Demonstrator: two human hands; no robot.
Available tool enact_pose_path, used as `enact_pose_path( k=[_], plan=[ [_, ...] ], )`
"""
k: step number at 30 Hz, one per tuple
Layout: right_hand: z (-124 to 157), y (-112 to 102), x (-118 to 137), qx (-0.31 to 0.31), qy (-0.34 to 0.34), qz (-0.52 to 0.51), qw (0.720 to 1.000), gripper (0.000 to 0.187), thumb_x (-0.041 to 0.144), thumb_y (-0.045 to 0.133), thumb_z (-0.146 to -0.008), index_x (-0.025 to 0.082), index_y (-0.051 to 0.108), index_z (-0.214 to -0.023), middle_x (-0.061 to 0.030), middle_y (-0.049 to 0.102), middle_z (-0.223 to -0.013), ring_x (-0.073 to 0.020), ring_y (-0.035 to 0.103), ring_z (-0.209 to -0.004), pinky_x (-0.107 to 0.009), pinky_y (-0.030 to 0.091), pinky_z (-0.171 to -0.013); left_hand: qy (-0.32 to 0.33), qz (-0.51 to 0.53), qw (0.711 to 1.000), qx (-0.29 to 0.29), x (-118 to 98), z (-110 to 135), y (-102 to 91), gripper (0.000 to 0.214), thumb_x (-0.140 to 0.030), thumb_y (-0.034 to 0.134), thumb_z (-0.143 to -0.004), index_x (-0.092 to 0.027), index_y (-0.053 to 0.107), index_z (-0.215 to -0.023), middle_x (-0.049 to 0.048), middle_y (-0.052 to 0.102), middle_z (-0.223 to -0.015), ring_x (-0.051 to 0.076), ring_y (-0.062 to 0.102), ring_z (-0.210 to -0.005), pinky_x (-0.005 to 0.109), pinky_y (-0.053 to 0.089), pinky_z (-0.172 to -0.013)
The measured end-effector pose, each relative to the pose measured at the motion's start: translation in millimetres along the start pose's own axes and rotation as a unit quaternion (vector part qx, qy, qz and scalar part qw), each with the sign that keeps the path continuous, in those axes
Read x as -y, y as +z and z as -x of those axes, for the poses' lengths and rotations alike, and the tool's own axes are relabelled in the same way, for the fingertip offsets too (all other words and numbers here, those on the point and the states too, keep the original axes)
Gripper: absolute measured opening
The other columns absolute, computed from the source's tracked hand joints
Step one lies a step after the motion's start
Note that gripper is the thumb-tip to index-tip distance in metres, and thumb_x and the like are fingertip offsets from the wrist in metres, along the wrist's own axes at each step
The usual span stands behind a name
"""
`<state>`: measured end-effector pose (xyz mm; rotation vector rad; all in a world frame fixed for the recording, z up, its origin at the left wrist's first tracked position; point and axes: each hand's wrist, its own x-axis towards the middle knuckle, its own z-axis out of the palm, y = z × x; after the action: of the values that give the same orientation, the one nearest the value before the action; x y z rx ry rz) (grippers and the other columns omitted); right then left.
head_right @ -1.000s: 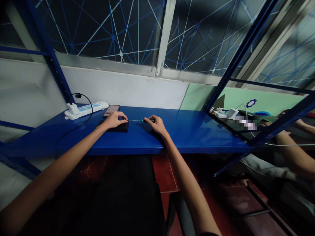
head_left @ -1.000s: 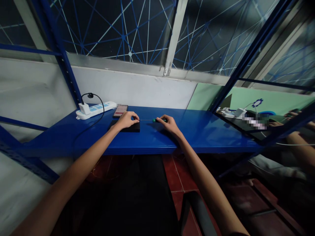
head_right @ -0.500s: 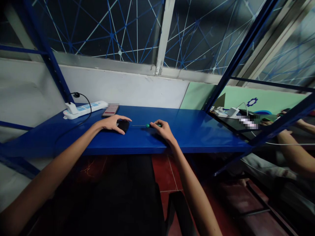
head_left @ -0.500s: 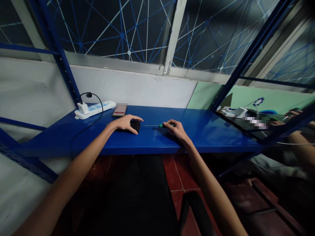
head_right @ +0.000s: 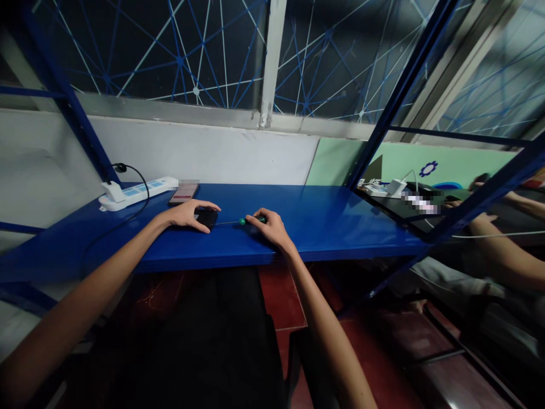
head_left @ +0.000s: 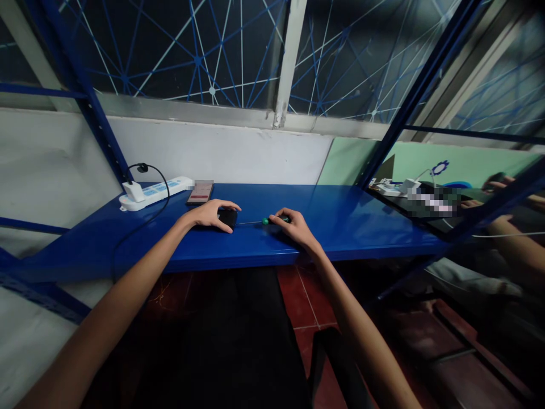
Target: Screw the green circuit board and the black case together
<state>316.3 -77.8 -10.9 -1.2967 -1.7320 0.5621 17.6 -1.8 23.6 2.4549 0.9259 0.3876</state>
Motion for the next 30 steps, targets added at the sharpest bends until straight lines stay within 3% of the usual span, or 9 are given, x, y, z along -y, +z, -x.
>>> enact_pose_path(
  k=[19,24,30],
  plan=[
    [-2.2,1.0,-1.9,0.004,-0.002,0.031,0.999,0.047,0.066,0.059,-0.079,0.019,0.065,-0.081,-0.0004,0.06,-0.069,-0.0146,0.05,-0.065,-0.026,0.035,-0.06,-0.007,-0.005,1.0,0.005,-1.8,-0.2,-0.4,0.07,-0.051,0.079,-0.063,-0.026,0.063,-0.126,0.0083,0.058,-0.138,0.032,0.05,-0.129,0.045,0.037,-0.107],
    [0.0,-1.4,0.6,0.014,-0.029,0.034,0.999,0.04,0.06,0.06,-0.081,0.02,0.064,-0.082,-0.0017,0.063,-0.076,-0.0156,0.053,-0.07,-0.028,0.038,-0.065,-0.003,-0.005,1.0,0.002,-0.3,-0.4,0.2,0.07,-0.052,0.079,-0.063,-0.027,0.063,-0.127,0.0086,0.058,-0.139,0.032,0.05,-0.128,0.045,0.037,-0.106],
    [2.6,-5.3,2.4,0.049,-0.035,-0.002,0.998,0.032,0.047,0.068,-0.074,0.021,0.059,-0.09,0.0008,0.061,-0.074,-0.0133,0.047,-0.063,-0.026,0.036,-0.061,-0.002,-0.014,1.0,0.002,1.5,-0.6,1.2,0.071,-0.052,0.078,-0.063,-0.027,0.062,-0.128,0.0084,0.058,-0.138,0.032,0.051,-0.127,0.044,0.037,-0.106]
  ],
)
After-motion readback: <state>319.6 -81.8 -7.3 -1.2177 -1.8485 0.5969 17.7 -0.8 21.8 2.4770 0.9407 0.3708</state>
